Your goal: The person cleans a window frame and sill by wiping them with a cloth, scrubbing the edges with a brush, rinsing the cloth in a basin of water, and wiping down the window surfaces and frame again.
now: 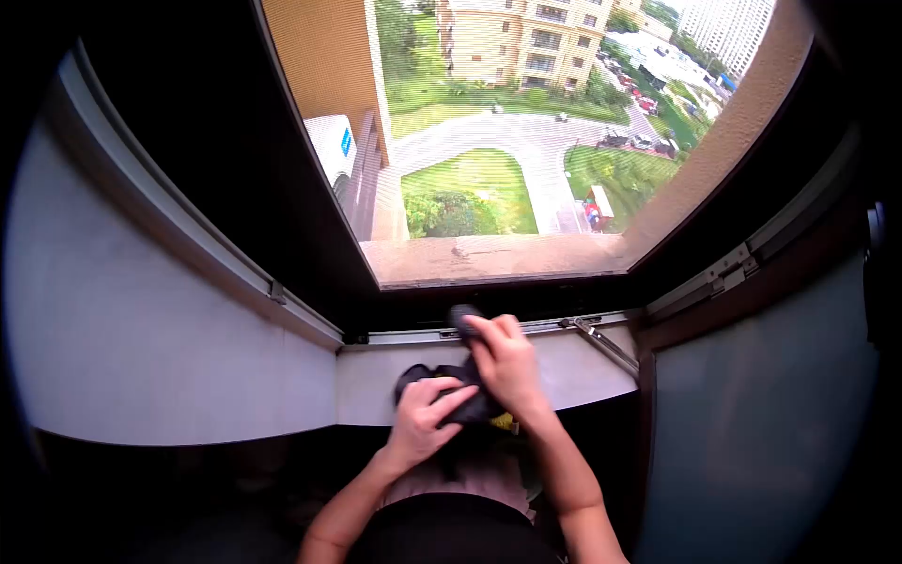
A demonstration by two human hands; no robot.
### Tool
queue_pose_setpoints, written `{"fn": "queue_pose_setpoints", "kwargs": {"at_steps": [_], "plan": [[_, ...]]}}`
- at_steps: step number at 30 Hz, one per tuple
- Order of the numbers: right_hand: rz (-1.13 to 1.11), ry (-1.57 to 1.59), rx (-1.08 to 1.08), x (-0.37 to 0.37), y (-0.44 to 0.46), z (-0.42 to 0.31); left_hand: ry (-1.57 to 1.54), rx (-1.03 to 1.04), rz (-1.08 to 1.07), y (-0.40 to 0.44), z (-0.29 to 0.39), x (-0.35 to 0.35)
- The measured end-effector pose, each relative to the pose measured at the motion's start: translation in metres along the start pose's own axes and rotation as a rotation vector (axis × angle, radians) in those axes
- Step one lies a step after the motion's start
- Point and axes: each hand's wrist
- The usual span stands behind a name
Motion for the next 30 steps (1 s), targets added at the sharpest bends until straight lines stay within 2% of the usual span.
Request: {"fn": "queue_pose_setpoints", "kwargs": {"at_steps": [2,5,8,17,19,21,23,24,29,30], "plan": [[0.065,-0.324,0.182,-0.046,-0.022,0.029,-0.153,0.124,-0.132,0.024,0.013,0.037],[0.087,-0.517,0.314,-0.071,-0.056,0.103,-0.176,0.225,-0.246,0.045,0.016,0.098],[0.185,-0.51,0.244,-0.051,-0.074,0.134,-0.117,0.177,-0.274,0.051,0.018,0.104],[-0.022,-0.3,-0.013,0.066,-0.04,0.027,0.083,-0.207,-0.151,-0.021,-0.001,-0.011],[-0.109,-0.301,-0.072,0.098,-0.034,-0.001,0.12,-0.347,-0.049,-0.043,0.001,-0.037],[-0.188,-0.161,-0.204,0.122,-0.027,-0.023,0.144,-0.435,0.077,-0.062,-0.002,-0.05],[-0.381,0.191,-0.389,0.129,-0.011,-0.026,0.183,-0.445,0.154,-0.068,0.004,-0.056],[-0.387,0.256,-0.4,0.126,-0.008,-0.027,0.196,-0.394,0.173,-0.068,0.005,-0.056],[-0.013,0.107,-0.244,0.054,0.002,-0.011,0.105,-0.246,0.154,-0.034,0.012,-0.037],[-0.085,0.067,-0.218,0.043,0.007,-0.004,0.094,-0.207,0.121,-0.024,0.012,-0.029]]}}
Point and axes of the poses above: each hand's wrist, its own y-axis towards the middle knuckle, its own x-axis out of the palm, z = x × y, and after that the axes turned 6 degrees about -y, right-handed
